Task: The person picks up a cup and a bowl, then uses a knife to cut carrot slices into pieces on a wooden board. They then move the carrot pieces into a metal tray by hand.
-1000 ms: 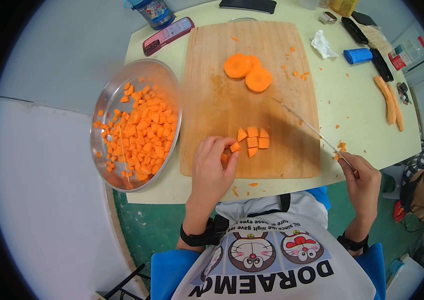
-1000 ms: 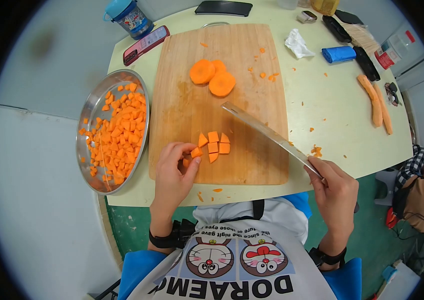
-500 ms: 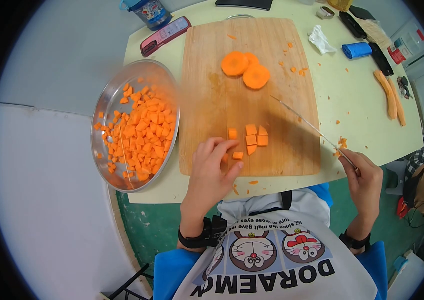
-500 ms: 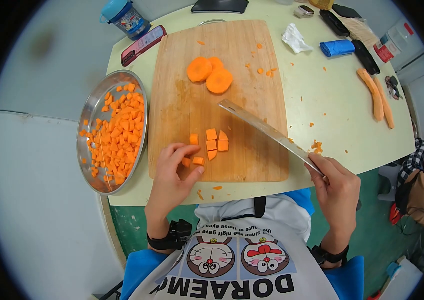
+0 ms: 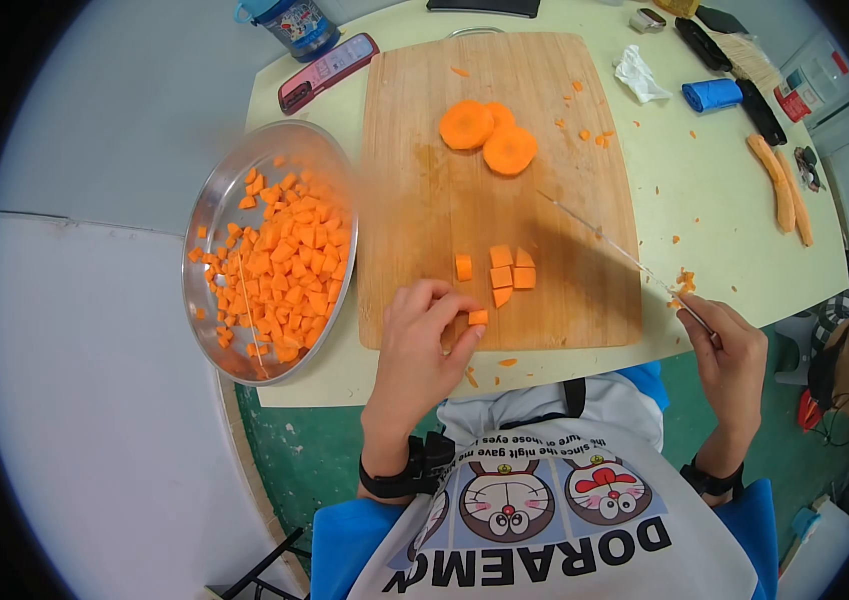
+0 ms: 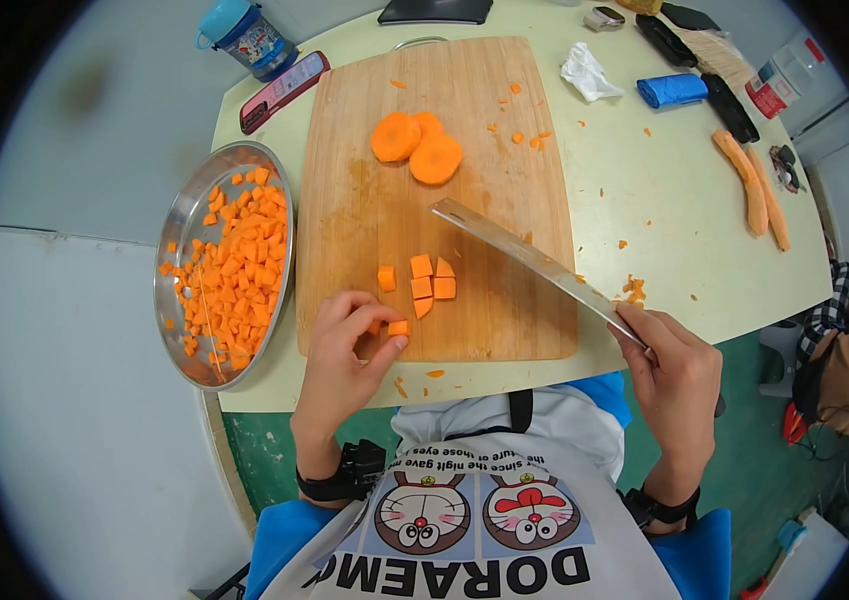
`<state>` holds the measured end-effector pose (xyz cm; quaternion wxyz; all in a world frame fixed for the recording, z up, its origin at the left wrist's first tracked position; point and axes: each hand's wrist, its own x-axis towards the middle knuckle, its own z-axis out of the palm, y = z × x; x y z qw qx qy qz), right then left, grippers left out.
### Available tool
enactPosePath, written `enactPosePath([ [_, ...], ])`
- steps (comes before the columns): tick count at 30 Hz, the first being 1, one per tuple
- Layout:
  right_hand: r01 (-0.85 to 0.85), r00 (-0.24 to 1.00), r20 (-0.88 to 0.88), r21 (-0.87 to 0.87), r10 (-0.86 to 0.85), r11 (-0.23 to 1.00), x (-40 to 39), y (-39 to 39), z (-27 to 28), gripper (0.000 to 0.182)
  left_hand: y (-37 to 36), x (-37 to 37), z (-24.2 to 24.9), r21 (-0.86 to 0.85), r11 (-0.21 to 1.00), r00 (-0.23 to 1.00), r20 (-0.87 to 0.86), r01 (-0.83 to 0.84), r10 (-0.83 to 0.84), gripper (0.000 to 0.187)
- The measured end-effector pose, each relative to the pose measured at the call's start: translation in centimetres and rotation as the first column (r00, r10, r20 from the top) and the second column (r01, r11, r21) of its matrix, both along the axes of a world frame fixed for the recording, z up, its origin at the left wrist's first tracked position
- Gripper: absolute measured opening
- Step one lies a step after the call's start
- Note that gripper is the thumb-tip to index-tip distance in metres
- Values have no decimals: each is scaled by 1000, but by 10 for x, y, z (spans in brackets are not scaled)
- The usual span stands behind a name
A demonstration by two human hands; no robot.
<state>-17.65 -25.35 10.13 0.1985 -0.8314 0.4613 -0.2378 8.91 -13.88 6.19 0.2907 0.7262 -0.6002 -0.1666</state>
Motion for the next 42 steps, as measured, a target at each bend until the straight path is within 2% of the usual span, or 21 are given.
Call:
enactPosePath([
  [4, 3, 1000, -1, 12, -3, 1000, 0, 0, 1, 16, 1, -4, 3, 1, 999, 999, 39, 33, -33, 27],
  [6, 2, 1000, 10, 19, -2, 1000, 0, 0, 2, 16, 1, -8, 4, -46, 997, 998, -18, -59, 58, 27],
  [9, -10, 1000, 14, 40, 10, 999, -1, 0, 8, 16, 9, 1, 2, -29, 991, 987, -98, -133, 130, 27],
  [13, -106, 994, -13, 92, 108, 990, -4, -3, 22, 16, 8, 11, -4, -22, 996, 996, -45, -84, 83, 30],
  [15, -146, 989, -11, 108, 148, 983, -2, -4, 27, 16, 1, 13, -6, -18, 976, 961, -177, -218, 212, 32],
  [16, -182, 983, -5, 124, 184, 975, 0, -5, 29, 16, 0, 13, -5, -23, 975, 960, -180, -221, 214, 32],
  [18, -218, 975, -20, 137, 222, 966, 5, -5, 37, 16, -1, 14, 2, -5, 963, 904, -346, -268, 250, 28],
  [19, -252, 965, -29, 156, 259, 955, 8, -5, 39, 16, -1, 17, 3, -8, 963, 902, -352, -270, 250, 28],
  [21, -290, 952, -47, 172, 302, 941, 14, -5, 43, 15, -4, 22, 8, -263, 864, 859, -416, -428, 299, 23],
  [22, -326, 938, -58, 194, 342, 925, 17, -5, 44, 13, -2, 17, 21, -293, 834, 787, -567, -468, 243, 30],
  [23, -332, 935, -63, 196, 349, 923, 21, -6, 45, 13, -3, 15, 24, -290, 830, 782, -571, -476, 249, 30],
  [25, -431, 873, -174, 164, 456, 887, 31, -8, 48, 11, -5, 11, 26, -506, 777, 771, -635, -374, -43, 34],
  [26, -440, 866, -179, 167, 466, 882, 35, -8, 48, 11, -8, 5, 32, -469, 807, 733, -676, -358, -68, 33],
  [27, -459, 857, -178, 162, 484, 873, 39, -9, 46, 10, -8, 3, 30, -467, 803, 730, -681, -370, -60, 33],
  [29, -485, 842, -183, 155, 507, 861, 45, -10, 44, 10, -11, 2, 26, -384, 860, 629, -771, -335, -99, 19],
  [32, -501, 822, -207, 177, 530, 847, 50, -11, 45, 9, -10, -3, 25, -368, 876, 606, -787, -313, -114, 11],
  [38, -525, 792, -233, 209, 564, 825, 55, -15, 43, 9, -7, -2, 22, -317, 886, 565, -821, -337, -79, 17],
  [42, -533, 789, -235, 200, 568, 822, 57, -17, 41, 10, -8, -1, 20, -342, 881, 592, -801, -327, -91, 18],
])
